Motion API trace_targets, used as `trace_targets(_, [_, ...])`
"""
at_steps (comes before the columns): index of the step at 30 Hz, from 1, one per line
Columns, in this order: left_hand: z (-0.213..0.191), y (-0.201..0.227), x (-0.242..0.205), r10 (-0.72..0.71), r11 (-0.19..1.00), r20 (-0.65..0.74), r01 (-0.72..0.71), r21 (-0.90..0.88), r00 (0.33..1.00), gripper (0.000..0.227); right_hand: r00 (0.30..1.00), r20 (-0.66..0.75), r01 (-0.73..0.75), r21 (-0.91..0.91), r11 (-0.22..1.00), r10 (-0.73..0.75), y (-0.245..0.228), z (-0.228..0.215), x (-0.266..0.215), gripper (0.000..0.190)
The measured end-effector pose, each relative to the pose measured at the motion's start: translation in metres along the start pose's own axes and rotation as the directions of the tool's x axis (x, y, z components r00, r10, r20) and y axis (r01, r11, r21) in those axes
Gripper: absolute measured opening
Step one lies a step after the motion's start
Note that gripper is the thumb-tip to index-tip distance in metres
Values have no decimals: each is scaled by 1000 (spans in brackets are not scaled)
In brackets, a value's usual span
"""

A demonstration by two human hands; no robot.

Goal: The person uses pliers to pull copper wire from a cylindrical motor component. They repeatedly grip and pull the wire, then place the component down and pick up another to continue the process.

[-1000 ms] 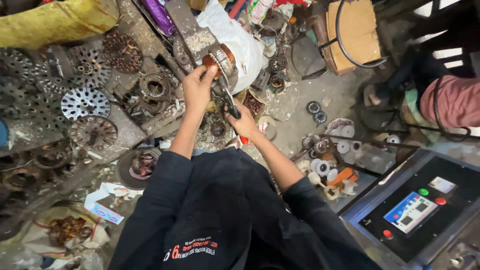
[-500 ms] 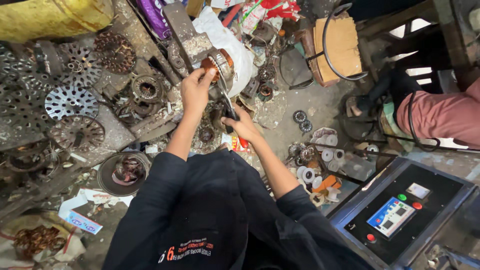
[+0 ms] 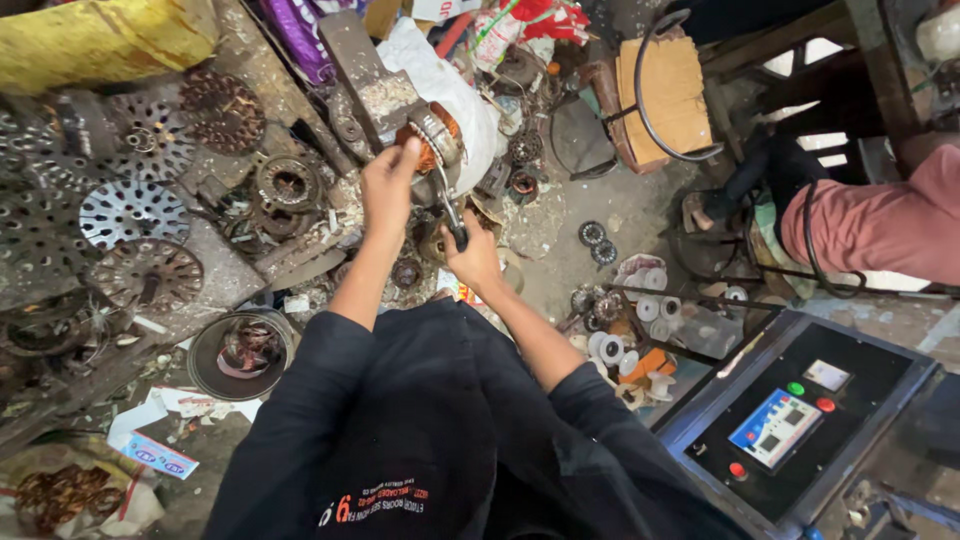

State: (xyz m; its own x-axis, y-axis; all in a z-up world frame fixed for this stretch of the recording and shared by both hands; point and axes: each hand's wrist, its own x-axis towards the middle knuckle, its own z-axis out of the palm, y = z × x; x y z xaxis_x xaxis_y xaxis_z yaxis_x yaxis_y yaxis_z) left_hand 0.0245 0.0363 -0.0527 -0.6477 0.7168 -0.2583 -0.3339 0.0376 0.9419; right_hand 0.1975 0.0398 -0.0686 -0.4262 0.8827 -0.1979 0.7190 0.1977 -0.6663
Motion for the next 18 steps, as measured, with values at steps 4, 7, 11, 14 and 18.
trace_targets(4, [5,1,6,8,992,-96,4,128,995,38,999,51,-1,52,999,-2,2,-10,-2,33])
trace_targets(7, [4,7,11,-15,996,-73,22,84,997,35,987,161,7,70,998,-19,-2,-26,3,45])
trace_targets(11, [2,11,7,-41,989,-82,52,136,996,35,967,253,-70,112,991,40,-10,-39,6,52])
trace_targets(14, [2,14,3,46,964,-98,-18,263,994,36,958,276,-127,155,980,80,-19,-38,8,51])
trace_targets(18, [0,17,-1,112,931,-52,-86,355,992,38,982,183,-56,106,993,36,-23,-36,8,44])
